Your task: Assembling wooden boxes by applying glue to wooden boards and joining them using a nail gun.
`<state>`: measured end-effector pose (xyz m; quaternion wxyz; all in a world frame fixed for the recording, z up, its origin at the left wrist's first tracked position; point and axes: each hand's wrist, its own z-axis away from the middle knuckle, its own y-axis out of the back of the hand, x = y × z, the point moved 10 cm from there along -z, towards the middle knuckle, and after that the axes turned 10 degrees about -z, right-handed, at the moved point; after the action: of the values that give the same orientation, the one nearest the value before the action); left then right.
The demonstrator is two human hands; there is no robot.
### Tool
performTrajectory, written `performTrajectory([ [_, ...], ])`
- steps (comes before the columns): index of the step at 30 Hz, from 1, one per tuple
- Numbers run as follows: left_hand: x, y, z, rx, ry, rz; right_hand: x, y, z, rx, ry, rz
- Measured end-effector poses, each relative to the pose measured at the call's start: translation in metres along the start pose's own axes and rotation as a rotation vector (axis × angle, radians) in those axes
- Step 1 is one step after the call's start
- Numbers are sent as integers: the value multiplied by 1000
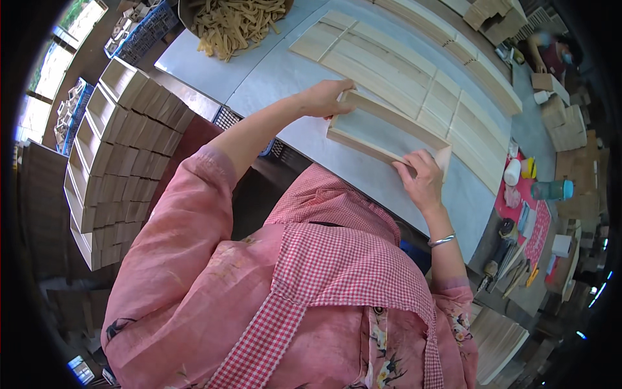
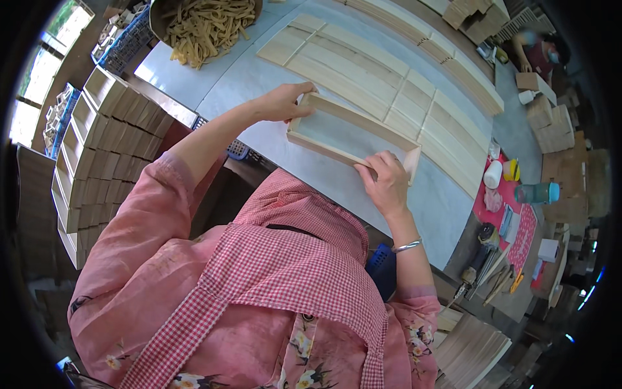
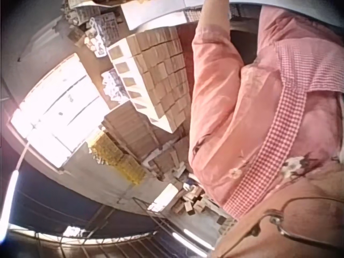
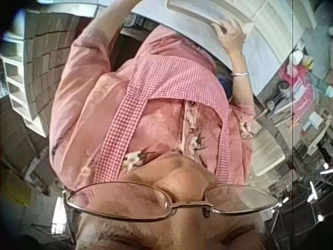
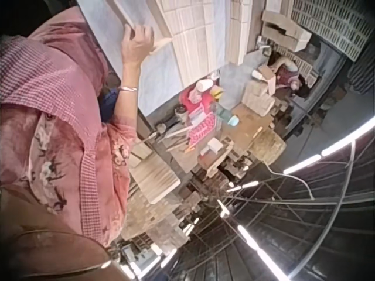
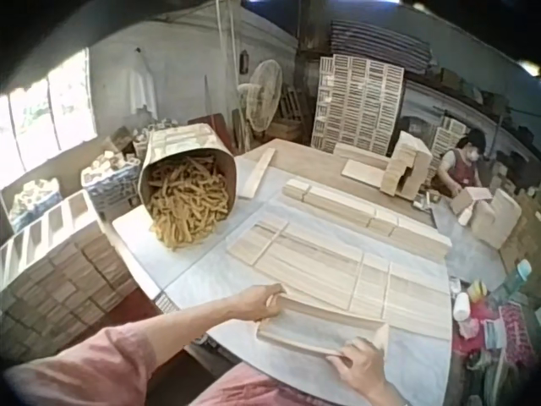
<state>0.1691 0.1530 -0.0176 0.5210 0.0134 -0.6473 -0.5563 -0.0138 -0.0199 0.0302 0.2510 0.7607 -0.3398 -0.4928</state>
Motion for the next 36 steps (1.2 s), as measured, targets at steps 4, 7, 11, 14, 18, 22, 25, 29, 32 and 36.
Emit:
performTrajectory([
  [4, -1, -3, 4, -8, -17, 0, -1, 0, -2, 11, -22, 20],
  [7, 2, -2, 6, -36, -15, 66, -1, 1, -2, -5, -29, 29],
  [11, 6, -5, 16, -59, -201, 241, 6, 0, 0, -39, -72, 24],
  [14, 1, -17, 35, -164, -241, 200, 20, 0, 0, -114, -155, -36],
  [18, 5, -13, 35, -114, -241, 101, 27, 53, -4, -46, -139, -4],
  [22, 6, -12, 33, -110, -260, 50, 88, 80, 15, -117, -336, -102],
  [25, 4, -11, 33, -131, -209, 32, 120, 73, 26, -260, -524, -265],
  [29, 3, -11, 31, -109, -248, 56, 115, 61, 29, -407, -624, -314],
  [32, 11, -9, 27, -83, -344, 82, 119, 67, 37, -307, -531, -260],
  [36, 21, -9, 33, -112, -345, 53, 103, 72, 41, -273, -455, -219],
])
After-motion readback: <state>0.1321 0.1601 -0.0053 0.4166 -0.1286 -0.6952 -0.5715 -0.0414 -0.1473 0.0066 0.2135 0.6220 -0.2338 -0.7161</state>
